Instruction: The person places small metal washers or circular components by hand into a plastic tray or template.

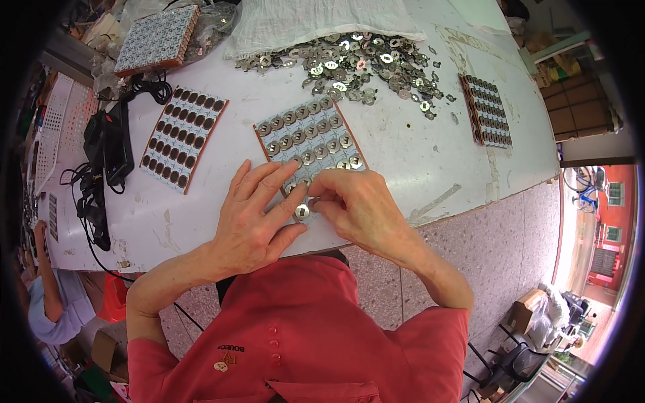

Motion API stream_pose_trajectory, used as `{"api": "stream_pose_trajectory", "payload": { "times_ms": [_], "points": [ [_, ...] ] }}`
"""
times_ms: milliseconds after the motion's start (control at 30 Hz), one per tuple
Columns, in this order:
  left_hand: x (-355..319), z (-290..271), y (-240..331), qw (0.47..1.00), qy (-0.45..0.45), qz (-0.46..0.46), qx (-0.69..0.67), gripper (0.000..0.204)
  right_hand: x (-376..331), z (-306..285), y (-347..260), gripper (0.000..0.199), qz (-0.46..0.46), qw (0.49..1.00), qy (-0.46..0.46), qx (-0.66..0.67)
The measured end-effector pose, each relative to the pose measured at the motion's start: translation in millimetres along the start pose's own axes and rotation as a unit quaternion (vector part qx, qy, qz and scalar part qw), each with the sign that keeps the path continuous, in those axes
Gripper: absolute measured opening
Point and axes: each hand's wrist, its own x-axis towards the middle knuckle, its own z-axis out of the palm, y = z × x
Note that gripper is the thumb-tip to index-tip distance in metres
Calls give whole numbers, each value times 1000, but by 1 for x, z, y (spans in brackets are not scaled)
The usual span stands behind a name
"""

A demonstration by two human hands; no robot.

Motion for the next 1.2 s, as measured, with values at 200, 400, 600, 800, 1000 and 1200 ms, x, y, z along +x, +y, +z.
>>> {"api": "stream_pose_trajectory", "payload": {
  "times_ms": [200,400,600,800,1000,1200],
  "points": [
    [-1,1,-1,1000,0,-2,2,54,-1,5,4,10,-34,999,11,23],
    [0,1,0,1000,3,-1,-1,54,-2,6,3,9,-35,999,30,-4],
    [-1,1,1,1000,-2,-3,6,54,-6,10,8,6,-88,993,46,-65],
    [0,2,1,1000,-3,-1,9,52,-12,13,11,8,-132,984,61,-104],
    [2,2,1,1000,-3,0,19,51,-12,15,16,8,-137,983,69,-102],
    [-1,3,0,1000,10,1,18,51,-12,6,12,14,-55,996,55,41]
  ]
}}
